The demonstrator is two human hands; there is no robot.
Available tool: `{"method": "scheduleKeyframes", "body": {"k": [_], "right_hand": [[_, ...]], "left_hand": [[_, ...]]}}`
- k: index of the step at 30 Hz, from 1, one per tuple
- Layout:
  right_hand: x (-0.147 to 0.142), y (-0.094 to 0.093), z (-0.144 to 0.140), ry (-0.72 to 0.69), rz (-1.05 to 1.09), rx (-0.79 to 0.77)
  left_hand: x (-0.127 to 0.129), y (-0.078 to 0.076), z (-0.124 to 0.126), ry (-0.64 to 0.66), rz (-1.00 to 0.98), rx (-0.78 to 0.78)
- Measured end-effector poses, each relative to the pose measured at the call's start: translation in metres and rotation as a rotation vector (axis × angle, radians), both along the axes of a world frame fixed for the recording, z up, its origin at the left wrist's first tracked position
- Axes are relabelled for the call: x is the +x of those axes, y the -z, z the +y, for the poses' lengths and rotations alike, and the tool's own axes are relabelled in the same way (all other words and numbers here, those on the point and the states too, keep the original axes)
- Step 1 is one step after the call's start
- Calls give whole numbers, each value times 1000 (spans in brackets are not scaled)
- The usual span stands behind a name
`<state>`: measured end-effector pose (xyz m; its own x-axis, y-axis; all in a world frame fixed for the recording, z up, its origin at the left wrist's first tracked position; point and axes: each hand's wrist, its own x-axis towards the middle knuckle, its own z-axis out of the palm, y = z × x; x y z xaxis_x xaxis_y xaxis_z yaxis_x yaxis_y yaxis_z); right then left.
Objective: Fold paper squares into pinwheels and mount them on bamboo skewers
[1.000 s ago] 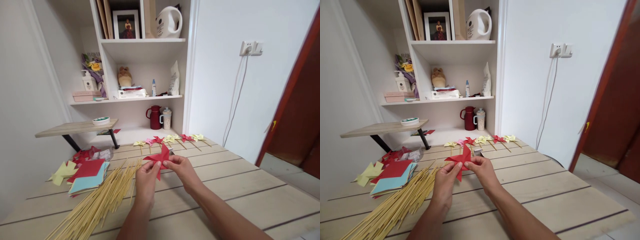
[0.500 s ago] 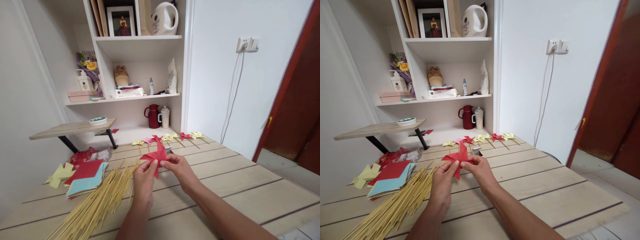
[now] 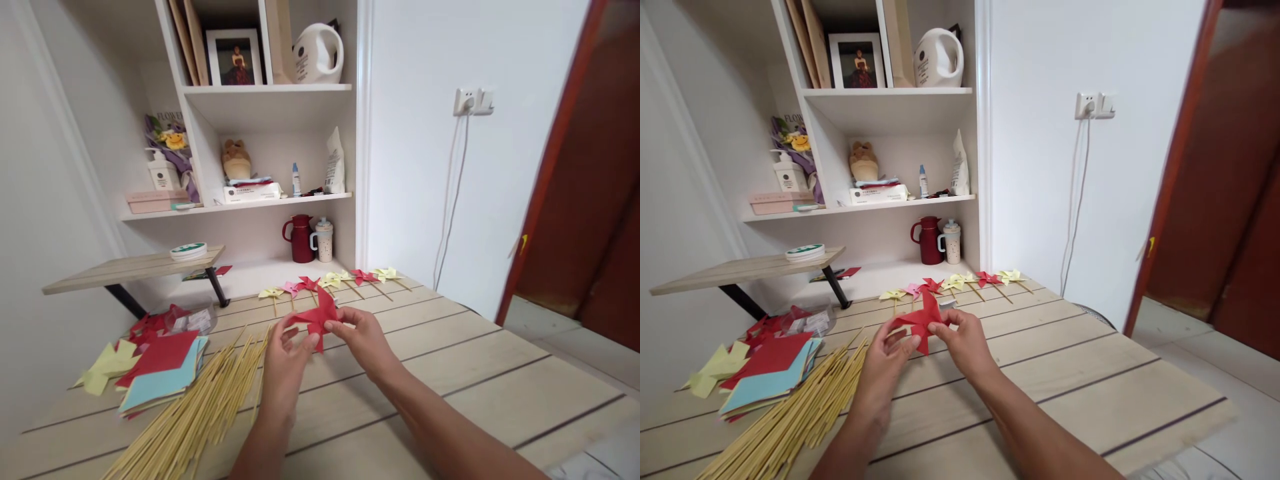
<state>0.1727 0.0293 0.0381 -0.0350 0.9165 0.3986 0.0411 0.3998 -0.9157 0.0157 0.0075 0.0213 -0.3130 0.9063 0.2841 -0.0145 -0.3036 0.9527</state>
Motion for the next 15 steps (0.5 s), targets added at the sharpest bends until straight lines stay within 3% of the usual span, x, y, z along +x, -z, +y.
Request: {"method": "scheduleKeyframes", "body": {"k": [5, 7, 15], "right_hand": [[11, -9, -2, 125, -273, 166], [12, -11, -4, 140, -370, 248], [9, -9, -7, 84, -583, 368]], "left_hand": [[-12, -4, 4, -212, 401, 92], [-11, -7, 3, -232, 486, 96], [-9, -13, -3, -25, 418, 34]]}}
